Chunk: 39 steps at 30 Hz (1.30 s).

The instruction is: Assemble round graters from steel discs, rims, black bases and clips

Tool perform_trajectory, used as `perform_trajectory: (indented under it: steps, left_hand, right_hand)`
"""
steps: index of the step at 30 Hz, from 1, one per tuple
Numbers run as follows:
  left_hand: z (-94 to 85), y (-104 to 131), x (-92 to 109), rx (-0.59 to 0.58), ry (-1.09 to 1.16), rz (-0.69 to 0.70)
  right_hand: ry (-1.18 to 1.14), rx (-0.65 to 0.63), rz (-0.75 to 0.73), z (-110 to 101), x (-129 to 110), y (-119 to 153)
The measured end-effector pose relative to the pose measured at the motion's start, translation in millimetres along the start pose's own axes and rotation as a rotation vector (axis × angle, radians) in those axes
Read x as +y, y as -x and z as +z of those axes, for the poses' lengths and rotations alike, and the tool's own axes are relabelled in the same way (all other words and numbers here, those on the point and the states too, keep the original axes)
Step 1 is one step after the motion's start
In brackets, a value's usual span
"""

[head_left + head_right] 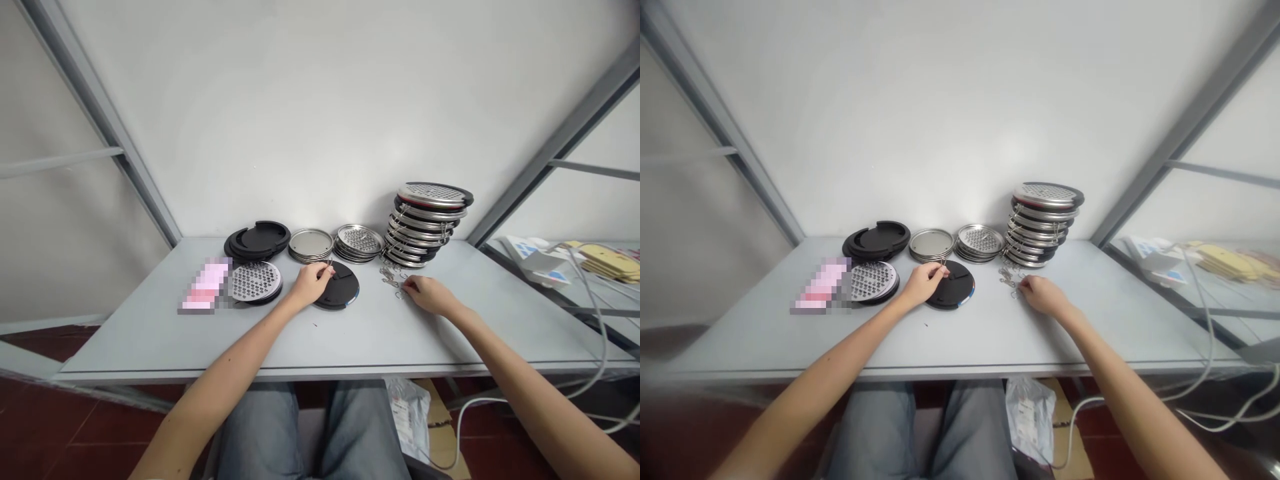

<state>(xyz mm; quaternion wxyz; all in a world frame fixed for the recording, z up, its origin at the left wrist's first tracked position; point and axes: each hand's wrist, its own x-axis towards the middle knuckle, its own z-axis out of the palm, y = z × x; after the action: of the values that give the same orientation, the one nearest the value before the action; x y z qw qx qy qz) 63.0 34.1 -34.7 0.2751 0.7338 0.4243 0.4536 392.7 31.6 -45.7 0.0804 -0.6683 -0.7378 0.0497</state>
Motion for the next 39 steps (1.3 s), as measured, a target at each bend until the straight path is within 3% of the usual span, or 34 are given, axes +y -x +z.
perform_trajectory:
  steps: [9, 15, 20, 25, 28, 31, 35, 39]
  left_hand:
    - [-3.3, 4, 4, 0.005, -0.042, 0.031]
    - [-1.8, 3, -1, -0.001, 0.0, 0.002]
    - [-6.4, 0, -1, -0.012, 0.055, -0.037]
    - [-7.4, -4, -1, -0.022, 0.114, -0.073]
    - [-6.4, -5, -4, -0.028, 0.149, -0.089]
    - [-6.8, -5, -5, -0.041, 0.163, -0.093]
    - [-8.3, -6, -5, -0.048, 0.138, -0.086]
    - [-8.1, -8, -4, -0.067, 0.125, -0.082]
  right_hand:
    - [0.018, 0.091, -0.024, 3, 0, 8]
    - [0.078, 0.019, -0.04, 3, 6, 3]
    - [-0.168, 0.115, -0.026, -9, 3, -4]
    - [-0.637, 0.229, -0.152, -23, -37, -17]
    - [-0.904, 0.292, -0.206, -19, -78, -36]
    - [-1.106, 0.262, -0.295, -8, -117, -55]
    - [-1.132, 0.228, -0.398, 2, -148, -63]
    - [-1.092, 0.214, -0.435, 6, -157, -54]
